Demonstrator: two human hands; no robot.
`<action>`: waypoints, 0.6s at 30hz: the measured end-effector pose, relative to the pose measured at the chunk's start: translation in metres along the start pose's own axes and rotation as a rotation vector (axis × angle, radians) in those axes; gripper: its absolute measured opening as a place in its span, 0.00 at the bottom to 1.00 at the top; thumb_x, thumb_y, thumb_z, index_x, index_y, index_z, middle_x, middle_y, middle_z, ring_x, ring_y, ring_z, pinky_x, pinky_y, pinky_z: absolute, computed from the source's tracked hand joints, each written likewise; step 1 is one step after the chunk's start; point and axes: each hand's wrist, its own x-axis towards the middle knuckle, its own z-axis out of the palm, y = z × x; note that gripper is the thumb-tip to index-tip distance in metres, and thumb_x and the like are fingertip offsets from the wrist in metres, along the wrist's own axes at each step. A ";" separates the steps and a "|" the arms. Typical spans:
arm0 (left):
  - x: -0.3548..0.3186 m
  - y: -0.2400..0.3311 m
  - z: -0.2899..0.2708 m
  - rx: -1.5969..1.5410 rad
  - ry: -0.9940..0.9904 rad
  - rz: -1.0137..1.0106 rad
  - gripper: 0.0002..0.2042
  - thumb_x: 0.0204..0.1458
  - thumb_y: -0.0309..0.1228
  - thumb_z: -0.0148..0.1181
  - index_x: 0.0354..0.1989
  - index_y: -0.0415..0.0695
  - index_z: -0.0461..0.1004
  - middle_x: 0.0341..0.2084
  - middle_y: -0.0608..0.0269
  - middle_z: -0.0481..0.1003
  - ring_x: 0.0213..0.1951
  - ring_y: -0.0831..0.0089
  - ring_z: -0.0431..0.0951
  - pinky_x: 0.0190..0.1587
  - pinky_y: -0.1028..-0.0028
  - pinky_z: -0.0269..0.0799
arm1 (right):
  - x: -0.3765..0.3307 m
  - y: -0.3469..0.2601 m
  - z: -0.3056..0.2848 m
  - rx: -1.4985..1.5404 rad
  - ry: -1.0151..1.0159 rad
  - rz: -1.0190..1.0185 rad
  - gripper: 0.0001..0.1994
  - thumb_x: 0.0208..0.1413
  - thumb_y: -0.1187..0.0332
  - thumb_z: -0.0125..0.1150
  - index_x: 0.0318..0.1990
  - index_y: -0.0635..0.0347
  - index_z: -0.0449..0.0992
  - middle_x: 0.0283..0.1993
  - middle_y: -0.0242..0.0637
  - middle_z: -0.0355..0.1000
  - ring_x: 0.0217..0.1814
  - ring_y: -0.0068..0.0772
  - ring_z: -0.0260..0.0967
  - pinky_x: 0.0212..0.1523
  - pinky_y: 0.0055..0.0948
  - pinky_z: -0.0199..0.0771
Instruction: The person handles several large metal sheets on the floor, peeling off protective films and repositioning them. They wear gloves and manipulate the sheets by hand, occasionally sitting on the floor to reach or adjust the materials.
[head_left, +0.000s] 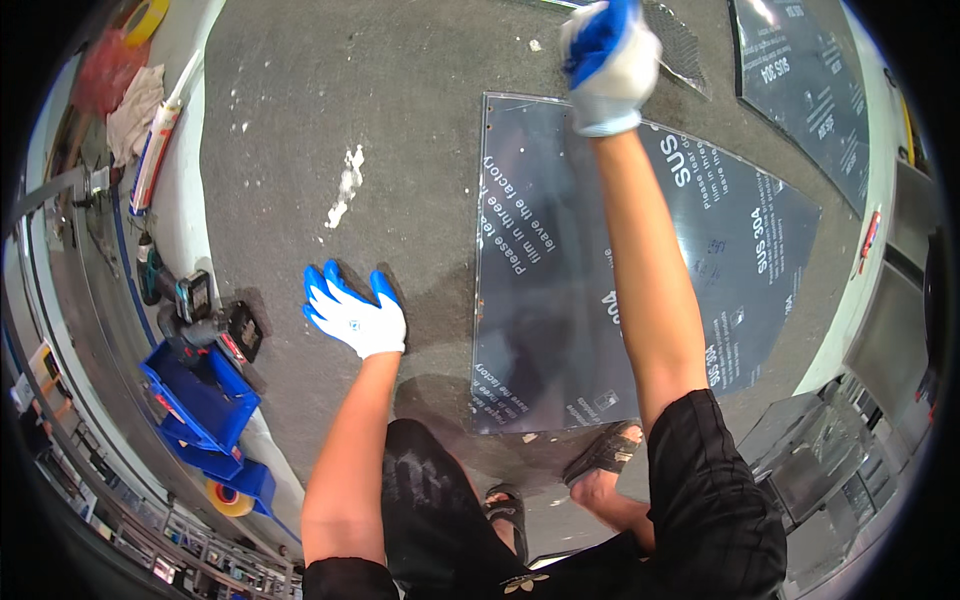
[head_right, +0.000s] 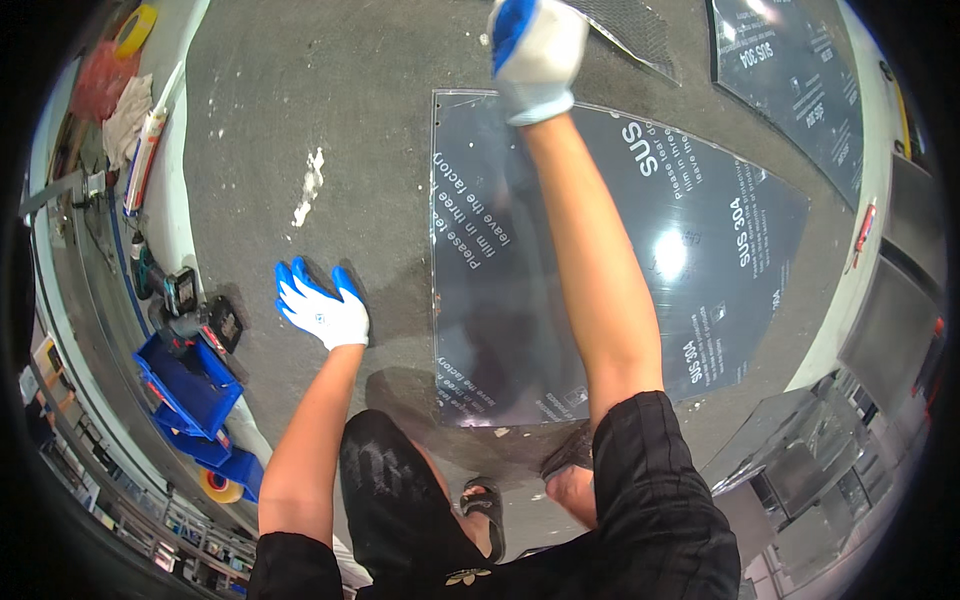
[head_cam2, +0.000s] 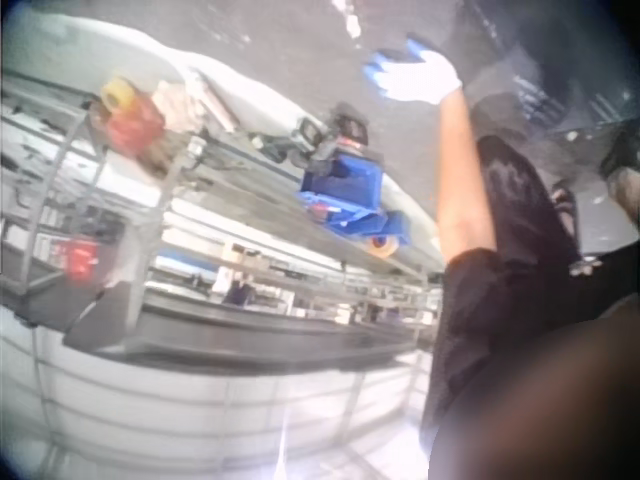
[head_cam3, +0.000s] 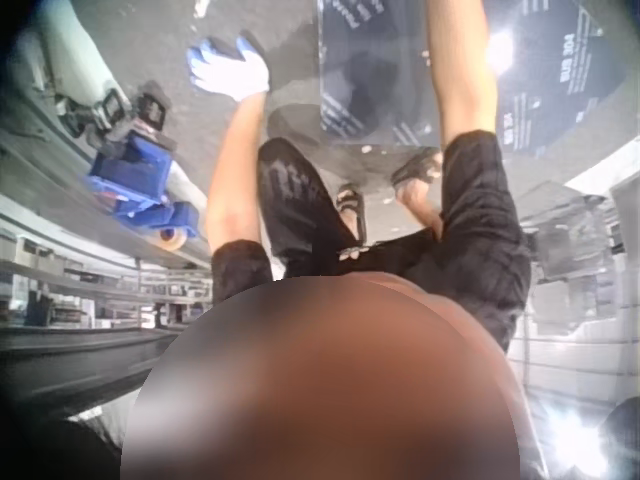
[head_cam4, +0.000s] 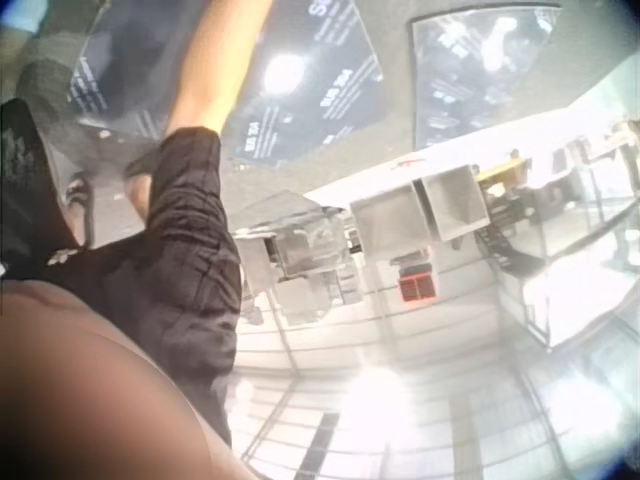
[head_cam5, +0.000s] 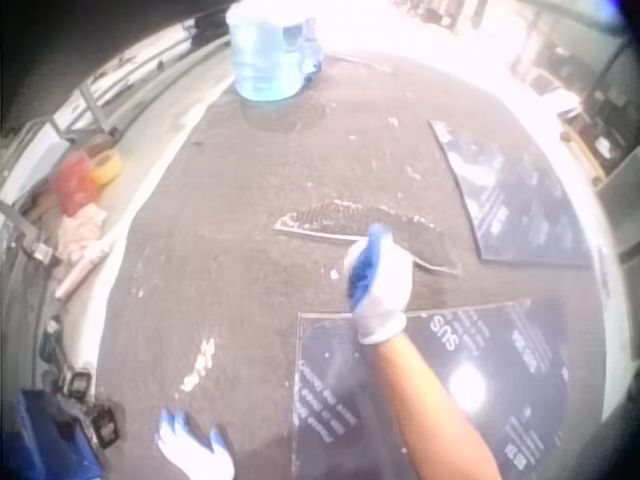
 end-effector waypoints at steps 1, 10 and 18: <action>0.000 -0.001 -0.002 0.022 -0.030 0.013 0.34 0.62 0.46 0.63 0.73 0.41 0.65 0.76 0.43 0.60 0.75 0.43 0.59 0.76 0.41 0.46 | 0.003 0.000 -0.004 -0.266 0.035 -0.203 0.10 0.67 0.65 0.57 0.34 0.59 0.75 0.20 0.42 0.67 0.19 0.42 0.65 0.22 0.42 0.63; 0.003 0.007 -0.001 0.072 -0.050 -0.008 0.34 0.64 0.50 0.60 0.73 0.40 0.64 0.76 0.40 0.58 0.76 0.43 0.58 0.77 0.41 0.47 | -0.020 0.008 0.009 -0.264 -0.830 0.306 0.32 0.75 0.44 0.36 0.34 0.54 0.84 0.39 0.45 0.83 0.42 0.56 0.81 0.51 0.53 0.78; 0.002 0.007 -0.002 0.072 -0.072 -0.001 0.37 0.60 0.49 0.63 0.73 0.39 0.63 0.74 0.35 0.59 0.76 0.39 0.57 0.75 0.36 0.46 | 0.073 -0.060 -0.004 -0.333 -0.138 -0.087 0.24 0.61 0.50 0.66 0.58 0.54 0.79 0.59 0.50 0.76 0.62 0.58 0.71 0.62 0.59 0.67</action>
